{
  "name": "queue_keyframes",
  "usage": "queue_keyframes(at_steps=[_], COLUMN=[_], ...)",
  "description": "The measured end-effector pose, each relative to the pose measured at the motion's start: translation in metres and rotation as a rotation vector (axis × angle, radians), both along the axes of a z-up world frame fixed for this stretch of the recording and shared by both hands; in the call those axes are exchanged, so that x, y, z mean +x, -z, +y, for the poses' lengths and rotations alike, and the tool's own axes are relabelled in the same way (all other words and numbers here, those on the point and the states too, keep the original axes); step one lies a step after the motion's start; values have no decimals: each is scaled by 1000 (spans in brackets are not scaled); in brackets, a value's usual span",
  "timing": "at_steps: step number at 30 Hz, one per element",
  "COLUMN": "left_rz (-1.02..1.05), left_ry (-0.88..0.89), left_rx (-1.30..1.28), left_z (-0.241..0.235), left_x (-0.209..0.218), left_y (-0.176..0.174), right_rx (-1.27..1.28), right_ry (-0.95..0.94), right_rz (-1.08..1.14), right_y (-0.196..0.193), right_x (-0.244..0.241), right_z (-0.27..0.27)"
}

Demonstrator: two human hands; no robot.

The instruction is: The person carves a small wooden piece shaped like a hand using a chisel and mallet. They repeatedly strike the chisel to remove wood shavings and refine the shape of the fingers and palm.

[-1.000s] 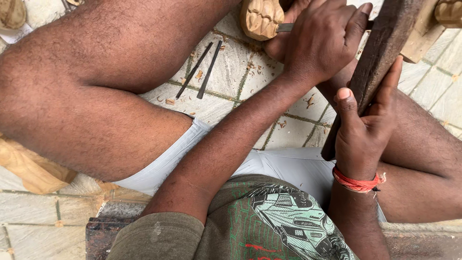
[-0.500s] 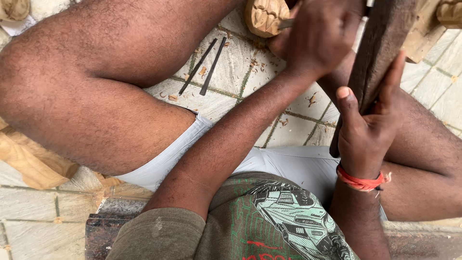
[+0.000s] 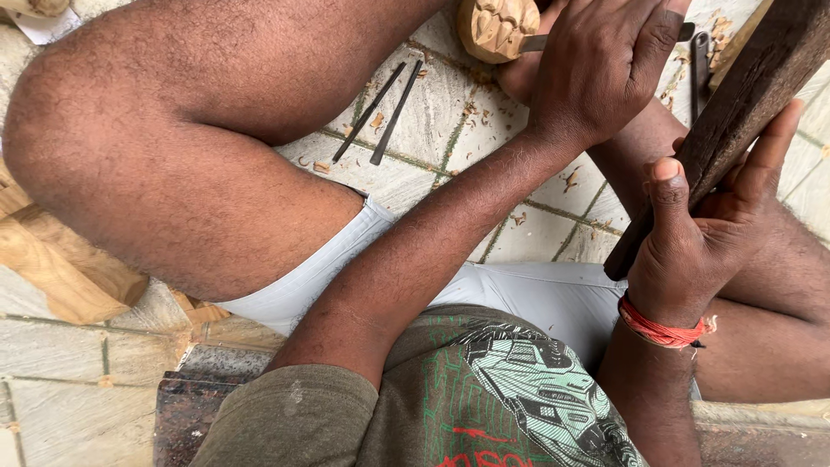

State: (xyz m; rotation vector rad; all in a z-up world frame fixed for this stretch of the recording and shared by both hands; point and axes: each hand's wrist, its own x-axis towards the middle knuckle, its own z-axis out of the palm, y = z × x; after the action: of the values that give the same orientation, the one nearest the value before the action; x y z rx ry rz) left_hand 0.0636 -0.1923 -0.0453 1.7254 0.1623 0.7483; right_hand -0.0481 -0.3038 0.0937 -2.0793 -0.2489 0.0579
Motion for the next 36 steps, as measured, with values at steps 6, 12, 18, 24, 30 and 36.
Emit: queue_keyframes(at_steps=[6, 12, 18, 24, 30, 36], left_rz=[-65, -35, -71, -18, -30, -50], left_ry=[-10, 30, -22, 18, 18, 29], left_rx=[1, -27, 58, 24, 13, -15], left_z=[-3, -1, 2, 6, 13, 17], left_x=[-2, -3, -5, -4, -6, -2], left_y=[3, -2, -6, -14, -20, -13], right_rx=[-6, -125, -16, 23, -64, -190], right_ry=[-27, 131, 19, 42, 39, -11], right_rz=[-67, 47, -47, -14, 3, -66], right_y=[3, 1, 3, 7, 11, 12], right_x=[0, -1, -4, -5, -8, -12], right_z=[9, 23, 28, 24, 16, 13])
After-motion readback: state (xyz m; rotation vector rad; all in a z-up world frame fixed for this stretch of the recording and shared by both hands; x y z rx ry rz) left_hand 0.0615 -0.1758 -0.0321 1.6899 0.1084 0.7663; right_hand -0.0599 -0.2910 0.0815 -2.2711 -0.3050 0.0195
